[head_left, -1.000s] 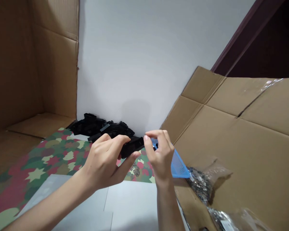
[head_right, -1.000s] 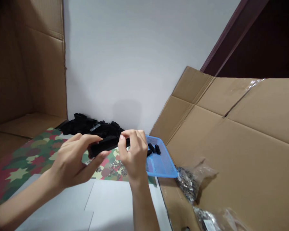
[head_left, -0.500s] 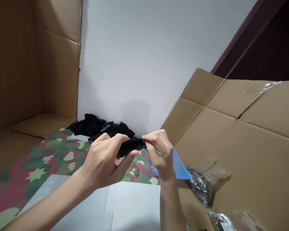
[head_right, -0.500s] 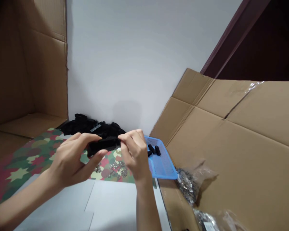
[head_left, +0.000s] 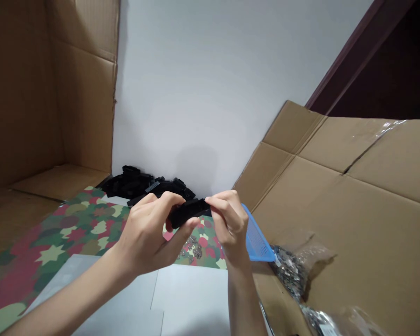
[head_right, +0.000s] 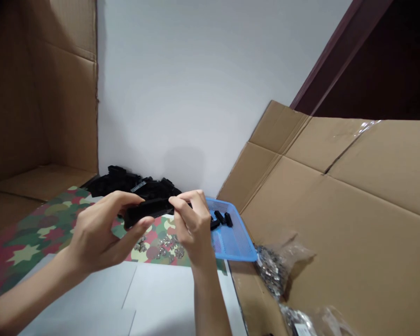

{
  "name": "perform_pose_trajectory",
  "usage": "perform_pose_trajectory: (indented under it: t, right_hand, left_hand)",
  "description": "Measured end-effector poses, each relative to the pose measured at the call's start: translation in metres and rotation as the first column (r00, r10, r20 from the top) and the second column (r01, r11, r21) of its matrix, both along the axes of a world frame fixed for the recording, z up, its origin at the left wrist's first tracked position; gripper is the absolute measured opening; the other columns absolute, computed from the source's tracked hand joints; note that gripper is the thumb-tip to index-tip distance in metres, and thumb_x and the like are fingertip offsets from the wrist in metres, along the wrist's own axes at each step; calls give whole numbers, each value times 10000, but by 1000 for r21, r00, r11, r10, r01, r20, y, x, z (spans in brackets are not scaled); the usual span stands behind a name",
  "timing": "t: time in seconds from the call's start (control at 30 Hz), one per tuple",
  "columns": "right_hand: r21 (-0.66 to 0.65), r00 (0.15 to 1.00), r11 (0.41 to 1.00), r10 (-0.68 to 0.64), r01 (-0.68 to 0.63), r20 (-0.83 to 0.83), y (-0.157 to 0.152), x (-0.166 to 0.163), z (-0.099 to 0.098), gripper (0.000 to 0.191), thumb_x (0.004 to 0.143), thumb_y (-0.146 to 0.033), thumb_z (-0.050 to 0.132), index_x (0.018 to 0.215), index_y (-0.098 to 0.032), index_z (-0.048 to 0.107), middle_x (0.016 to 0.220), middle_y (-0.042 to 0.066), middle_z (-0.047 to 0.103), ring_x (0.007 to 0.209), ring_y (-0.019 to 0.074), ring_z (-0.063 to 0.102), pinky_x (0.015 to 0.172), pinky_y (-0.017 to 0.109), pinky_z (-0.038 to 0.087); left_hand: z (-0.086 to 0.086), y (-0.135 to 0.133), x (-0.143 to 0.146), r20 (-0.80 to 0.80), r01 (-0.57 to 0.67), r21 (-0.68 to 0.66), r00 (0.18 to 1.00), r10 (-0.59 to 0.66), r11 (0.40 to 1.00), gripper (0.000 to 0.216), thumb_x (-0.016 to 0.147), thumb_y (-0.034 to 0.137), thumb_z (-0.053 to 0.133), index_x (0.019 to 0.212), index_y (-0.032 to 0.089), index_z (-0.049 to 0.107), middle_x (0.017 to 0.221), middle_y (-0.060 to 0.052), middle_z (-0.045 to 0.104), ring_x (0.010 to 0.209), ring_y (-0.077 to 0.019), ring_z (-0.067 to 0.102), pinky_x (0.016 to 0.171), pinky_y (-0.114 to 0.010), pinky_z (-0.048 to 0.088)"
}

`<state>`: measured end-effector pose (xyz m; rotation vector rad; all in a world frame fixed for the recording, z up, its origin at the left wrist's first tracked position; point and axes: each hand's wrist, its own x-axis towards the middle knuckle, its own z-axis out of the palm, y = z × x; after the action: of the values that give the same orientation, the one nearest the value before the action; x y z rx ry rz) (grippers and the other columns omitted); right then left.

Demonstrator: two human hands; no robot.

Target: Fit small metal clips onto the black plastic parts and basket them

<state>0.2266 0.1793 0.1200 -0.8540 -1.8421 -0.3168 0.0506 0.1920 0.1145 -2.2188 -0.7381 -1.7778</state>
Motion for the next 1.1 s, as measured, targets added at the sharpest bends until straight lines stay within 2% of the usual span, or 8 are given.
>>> perform_pose_trajectory:
  t: [0.17, 0.37, 0.47, 0.57, 0.63, 0.73, 0.83, 1.1]
  right_hand:
    - [18, 995, 1000, 18, -16, -100, 5, -4, -7, 349, 873, -67, 429, 989, -320, 640, 883, 17, 552, 792, 171, 525, 661, 335, 427]
    - [-176, 885, 941, 193, -289, -423, 8, -2, -7, 240, 866, -171, 490, 998, -329, 614, 827, -20, 544, 780, 145, 532, 700, 294, 436]
    - [-357, 882, 865, 181, -354, -436, 9, 8, -6, 247, 866, -326, 527, 1111, -316, 558, 860, -13, 559, 848, 168, 542, 761, 315, 441]
    - [-477, 908, 795, 212, -375, -361, 10, 17, -5, 294, 795, -379, 597, 1075, -294, 560, 928, 4, 558, 890, 194, 533, 747, 328, 441]
    - [-431, 915, 824, 236, -367, -328, 11, 19, -4, 239, 758, -338, 617, 988, -285, 577, 909, -1, 546, 861, 192, 526, 735, 332, 434]
    - [-336, 950, 891, 261, -306, -172, 12, 16, -1, 190, 722, -271, 636, 906, -281, 589, 849, -10, 524, 822, 188, 510, 750, 350, 424]
    - [-325, 967, 914, 257, -243, 1, 12, 8, -1, 228, 703, -217, 660, 911, -291, 600, 874, -7, 511, 844, 190, 507, 785, 372, 426]
    - [-311, 954, 911, 297, -270, 39, 15, -1, -7, 352, 691, -123, 653, 978, -308, 566, 922, -19, 484, 859, 176, 494, 787, 367, 409]
  left_hand:
    - [3, 0, -2, 54, 3, -19, 999, -2, 1000, 138, 872, 308, 565, 853, 192, 492, 538, 47, 558, 436, -114, 536, 479, -254, 436]
    - [3, 1, -4, 63, 29, -11, 998, -29, 1000, 165, 863, 330, 578, 864, 189, 493, 558, 43, 567, 448, -124, 553, 496, -264, 449]
    - [2, 1, -5, 60, 126, -110, 991, -120, 986, 142, 854, 286, 575, 892, 186, 482, 637, 24, 583, 513, -124, 570, 515, -251, 454]
    - [3, 4, -7, 76, 274, -305, 962, -263, 912, 117, 856, 267, 549, 910, 189, 481, 726, 8, 578, 608, -123, 563, 544, -234, 452]
    - [5, 8, -10, 66, 360, -446, 926, -371, 820, 118, 857, 303, 529, 886, 194, 495, 750, 4, 575, 653, -134, 543, 580, -248, 459]
    - [9, 15, -12, 54, 451, -626, 839, -541, 636, 155, 838, 336, 503, 848, 193, 560, 761, -3, 596, 682, -152, 530, 599, -262, 458]
    - [11, 17, -10, 128, 473, -716, 812, -570, 513, 166, 825, 287, 489, 783, 182, 610, 698, 3, 600, 645, -143, 519, 572, -249, 425]
    - [8, 15, -3, 222, 490, -703, 840, -495, 516, 166, 797, 265, 543, 670, 170, 593, 608, 21, 557, 603, -124, 475, 578, -255, 375]
